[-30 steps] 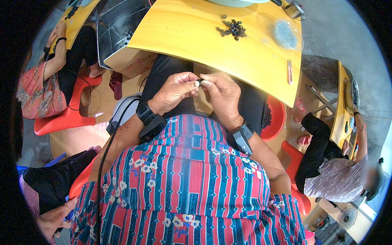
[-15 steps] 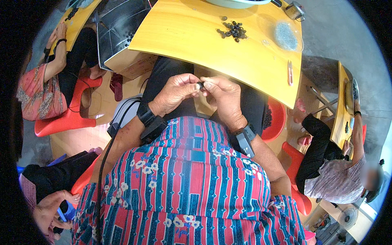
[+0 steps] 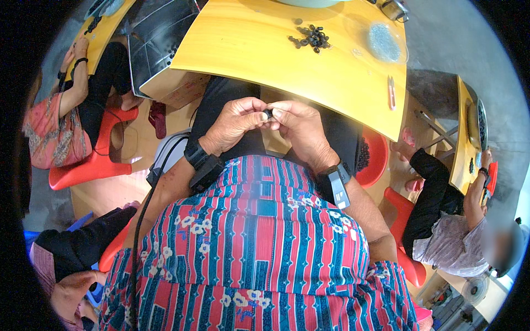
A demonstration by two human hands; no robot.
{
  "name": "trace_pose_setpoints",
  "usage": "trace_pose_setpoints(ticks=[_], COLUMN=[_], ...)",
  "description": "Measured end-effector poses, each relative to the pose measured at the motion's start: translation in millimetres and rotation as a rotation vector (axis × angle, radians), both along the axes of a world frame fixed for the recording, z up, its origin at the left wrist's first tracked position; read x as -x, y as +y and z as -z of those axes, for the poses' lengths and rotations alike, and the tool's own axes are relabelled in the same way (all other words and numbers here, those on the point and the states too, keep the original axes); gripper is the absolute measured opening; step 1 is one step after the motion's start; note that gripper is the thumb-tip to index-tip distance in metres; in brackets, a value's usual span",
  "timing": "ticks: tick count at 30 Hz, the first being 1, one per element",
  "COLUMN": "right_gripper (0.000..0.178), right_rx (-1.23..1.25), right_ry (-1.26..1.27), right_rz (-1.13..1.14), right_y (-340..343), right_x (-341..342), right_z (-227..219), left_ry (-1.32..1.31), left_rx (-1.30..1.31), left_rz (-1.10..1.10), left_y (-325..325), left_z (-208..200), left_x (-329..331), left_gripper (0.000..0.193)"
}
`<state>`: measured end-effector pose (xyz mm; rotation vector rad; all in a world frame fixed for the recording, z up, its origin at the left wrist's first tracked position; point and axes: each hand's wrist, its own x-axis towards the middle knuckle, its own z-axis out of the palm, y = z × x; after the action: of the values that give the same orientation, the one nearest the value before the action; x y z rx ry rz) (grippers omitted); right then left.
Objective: Assembling small plastic components by hand by fitting rubber or plastic rings onto black parts.
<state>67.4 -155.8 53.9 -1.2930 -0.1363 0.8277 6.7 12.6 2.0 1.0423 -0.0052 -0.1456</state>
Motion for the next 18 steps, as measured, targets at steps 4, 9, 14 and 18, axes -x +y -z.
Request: trace_pose_setpoints(ticks=[4,9,14,18], right_gripper=[0.015,0.014,0.015,0.016], right_rx=[0.014,0.167,0.169,0.125], right_ry=[-0.015,-0.306,-0.528,-0.625], right_rz=[0.008,-0.08,-0.019,0.031], right_y=[-3.0,-7.2,-0.9,2.0], right_x=[-4.1,-8.0,-0.3,4.2], right_z=[1.1,0.8,0.5,0.2], left_ry=[0.019,0.027,0.051,0.053], left_rx=[-0.003,-0.006,0.043,0.066], left_rz=[0.007,0.026,0.014,0.006], left_y=[-1.2,0.4,-1.3,-1.8], left_z=[-3.9,-7.1,-4.3,0.4], left_x=[0.7,1.4,1.2,0.4], left_gripper=[0.017,0.019,0.02,0.02])
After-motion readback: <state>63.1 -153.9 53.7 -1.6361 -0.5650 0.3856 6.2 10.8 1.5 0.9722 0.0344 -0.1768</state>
